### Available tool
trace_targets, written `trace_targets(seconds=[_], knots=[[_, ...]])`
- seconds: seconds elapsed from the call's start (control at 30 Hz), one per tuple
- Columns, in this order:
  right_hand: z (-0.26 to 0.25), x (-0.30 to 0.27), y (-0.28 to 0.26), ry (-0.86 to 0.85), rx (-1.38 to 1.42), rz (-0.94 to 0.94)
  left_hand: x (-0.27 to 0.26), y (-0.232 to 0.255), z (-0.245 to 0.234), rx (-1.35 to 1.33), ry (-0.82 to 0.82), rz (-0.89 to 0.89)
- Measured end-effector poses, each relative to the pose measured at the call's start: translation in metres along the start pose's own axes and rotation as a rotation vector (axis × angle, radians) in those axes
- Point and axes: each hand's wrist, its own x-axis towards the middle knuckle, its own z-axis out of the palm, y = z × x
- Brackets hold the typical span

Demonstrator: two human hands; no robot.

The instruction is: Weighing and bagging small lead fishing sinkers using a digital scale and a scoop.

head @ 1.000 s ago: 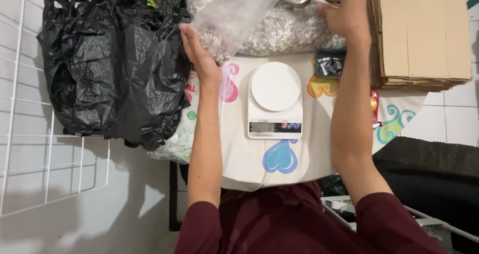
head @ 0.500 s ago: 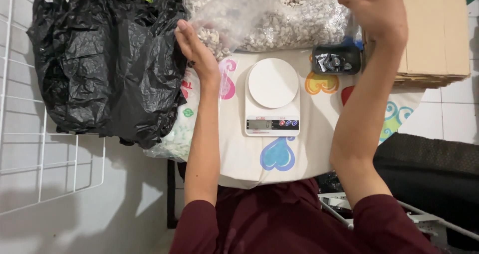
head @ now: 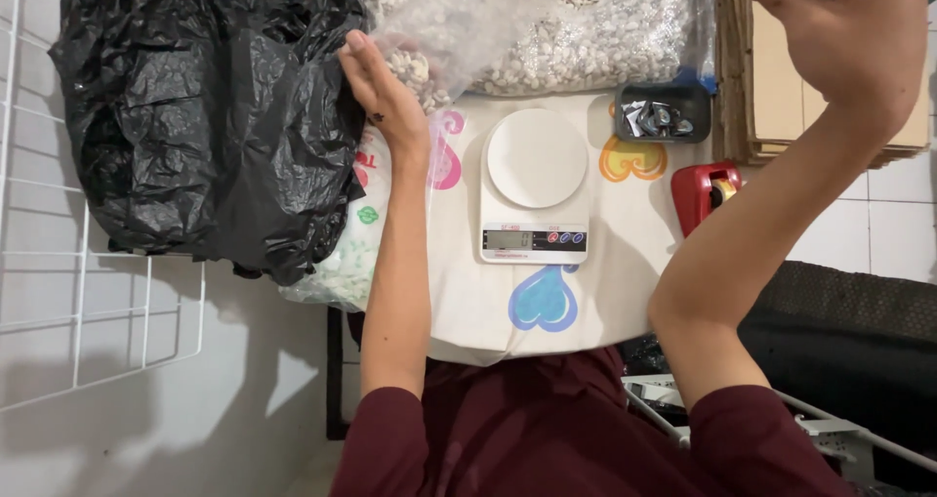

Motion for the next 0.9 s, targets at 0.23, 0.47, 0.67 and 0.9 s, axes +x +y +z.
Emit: trace_targets(seconds=[0.23,0.47,0.67,0.9], knots=[[0.002,0.005,-0.044,-0.074,-0.025,-0.186,-0.004,-0.004,0.003,0.073,-0.151,0.07],[0.028,0.02,-0.108,-0.034,0.045,-0.309,-0.005,-0.031,0.009,-0.08,-0.219,-0.034],[0.016,0.007,-0.055,-0.01,-0.068,-0.335,-0.02,0.02,0.014,-0.177,-0.22,-0.363],[0.035,0.011,0.0,0.074,0.057,0.0,0.004,0.02,0.004,-0.122,-0.001,-0.439]])
